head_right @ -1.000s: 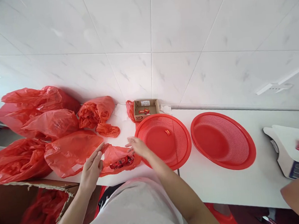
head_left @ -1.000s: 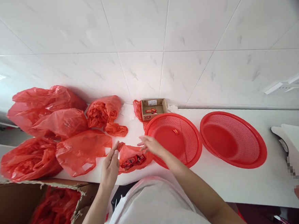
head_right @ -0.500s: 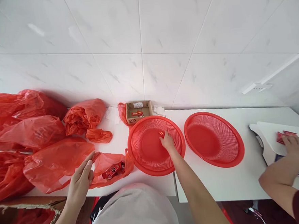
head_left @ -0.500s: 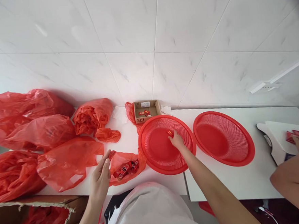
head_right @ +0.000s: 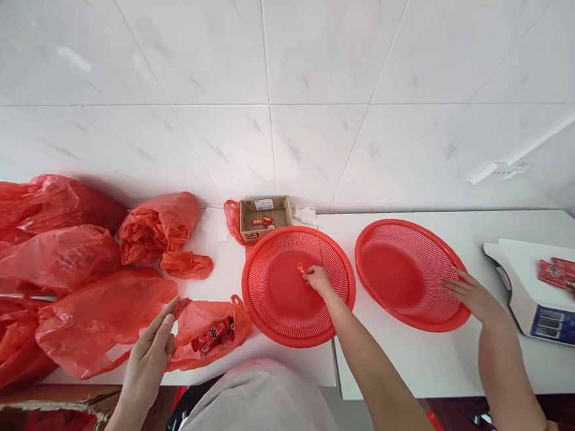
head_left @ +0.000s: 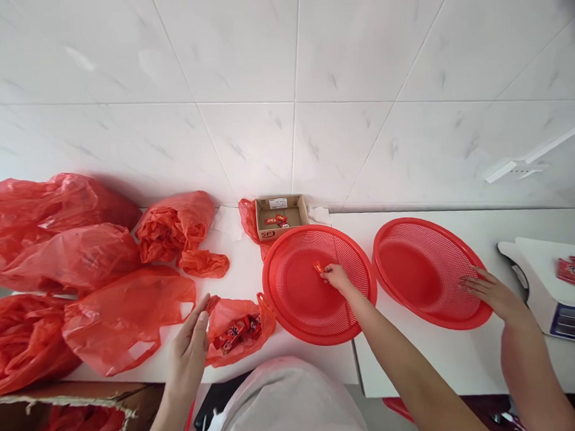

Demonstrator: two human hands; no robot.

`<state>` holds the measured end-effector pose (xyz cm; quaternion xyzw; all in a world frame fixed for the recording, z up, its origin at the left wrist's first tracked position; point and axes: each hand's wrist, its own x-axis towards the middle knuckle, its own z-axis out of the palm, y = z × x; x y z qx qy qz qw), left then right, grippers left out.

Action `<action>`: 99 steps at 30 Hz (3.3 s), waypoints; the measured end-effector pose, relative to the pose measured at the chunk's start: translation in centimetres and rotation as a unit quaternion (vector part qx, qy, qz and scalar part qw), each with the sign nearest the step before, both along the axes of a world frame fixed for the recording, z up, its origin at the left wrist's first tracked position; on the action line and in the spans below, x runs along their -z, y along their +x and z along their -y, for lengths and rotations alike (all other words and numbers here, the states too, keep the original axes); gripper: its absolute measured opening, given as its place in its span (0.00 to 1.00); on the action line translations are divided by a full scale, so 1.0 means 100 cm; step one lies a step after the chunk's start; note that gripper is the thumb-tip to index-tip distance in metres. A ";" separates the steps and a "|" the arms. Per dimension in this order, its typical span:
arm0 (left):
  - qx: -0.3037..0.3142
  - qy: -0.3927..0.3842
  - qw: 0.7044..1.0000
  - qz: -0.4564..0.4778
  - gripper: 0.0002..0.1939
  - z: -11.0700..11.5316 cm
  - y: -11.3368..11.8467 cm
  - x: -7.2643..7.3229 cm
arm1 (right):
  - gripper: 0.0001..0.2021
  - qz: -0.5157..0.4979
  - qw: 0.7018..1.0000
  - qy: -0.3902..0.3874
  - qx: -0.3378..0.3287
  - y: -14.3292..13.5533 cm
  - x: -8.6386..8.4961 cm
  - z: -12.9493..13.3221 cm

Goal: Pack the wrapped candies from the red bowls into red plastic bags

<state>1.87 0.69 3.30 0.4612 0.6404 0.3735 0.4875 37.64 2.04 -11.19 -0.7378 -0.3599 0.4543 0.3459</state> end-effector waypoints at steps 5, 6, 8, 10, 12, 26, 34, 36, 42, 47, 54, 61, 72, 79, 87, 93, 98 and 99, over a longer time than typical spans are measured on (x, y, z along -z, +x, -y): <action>-0.008 0.002 1.000 -0.010 0.42 0.001 0.004 -0.001 | 0.06 -0.061 0.995 0.075 0.006 -0.032 -0.034 0.018; -0.007 0.004 1.000 -0.013 0.42 0.002 0.004 -0.002 | 0.06 -0.056 0.993 0.105 0.010 -0.040 -0.043 0.020; 0.000 0.007 1.000 -0.024 0.42 0.003 0.005 -0.003 | 0.05 -0.019 0.980 0.199 0.017 -0.056 -0.064 0.025; 0.006 0.016 0.999 -0.035 0.42 0.004 0.005 -0.004 | 0.03 0.034 0.950 0.309 0.015 -0.071 -0.085 0.030; 0.007 0.026 0.999 -0.046 0.41 0.005 0.003 -0.003 | 0.03 0.064 0.922 0.381 -0.001 -0.083 -0.104 0.035; 0.011 0.078 0.995 -0.063 0.30 0.014 -0.014 0.001 | 0.18 0.140 0.893 0.310 -0.296 -0.204 -0.119 0.048; -0.010 0.070 0.995 -0.065 0.32 0.012 -0.029 0.004 | 0.18 0.197 0.955 0.132 -0.177 -0.101 -0.077 0.079; -0.004 0.060 0.996 -0.067 0.33 0.009 -0.031 0.007 | 0.22 0.210 0.955 0.069 -0.197 -0.081 -0.061 0.102; 0.009 0.040 0.998 -0.051 0.42 -0.001 -0.052 0.027 | 0.13 0.348 0.906 0.061 -0.233 -0.072 -0.028 0.150; -0.035 0.014 0.998 -0.056 0.39 -0.009 -0.078 0.040 | 0.15 0.421 0.890 0.064 -0.161 -0.039 -0.010 0.150; 0.003 0.015 0.994 -0.112 0.29 0.002 -0.075 0.026 | 0.21 0.332 0.927 0.170 -0.035 -0.029 -0.045 0.110; 0.030 0.083 0.990 -0.110 0.24 0.015 -0.057 0.003 | 0.31 0.008 0.986 0.059 -0.156 -0.155 -0.046 0.051; -0.023 0.080 0.995 -0.062 0.24 0.031 -0.077 0.019 | 0.13 0.010 0.960 0.214 -0.178 -0.167 -0.118 0.034; 0.035 -0.009 0.998 0.060 0.30 0.024 -0.037 0.043 | 0.12 0.071 0.941 0.220 -0.249 -0.153 -0.138 0.050; 0.083 -0.020 0.993 0.076 0.24 0.027 -0.003 0.013 | 0.15 0.115 0.971 0.204 -0.055 -0.061 -0.109 0.068; 0.125 0.021 0.988 0.086 0.19 0.031 0.012 -0.013 | 0.19 0.054 0.981 0.184 0.014 -0.042 -0.085 0.110; 0.230 -0.016 0.971 0.060 0.20 0.042 0.027 -0.004 | 0.17 0.044 0.992 0.115 0.037 -0.047 -0.056 0.125; 0.233 -0.022 0.971 0.056 0.22 0.043 0.028 -0.003 | 0.17 0.043 0.992 0.112 0.036 -0.049 -0.053 0.126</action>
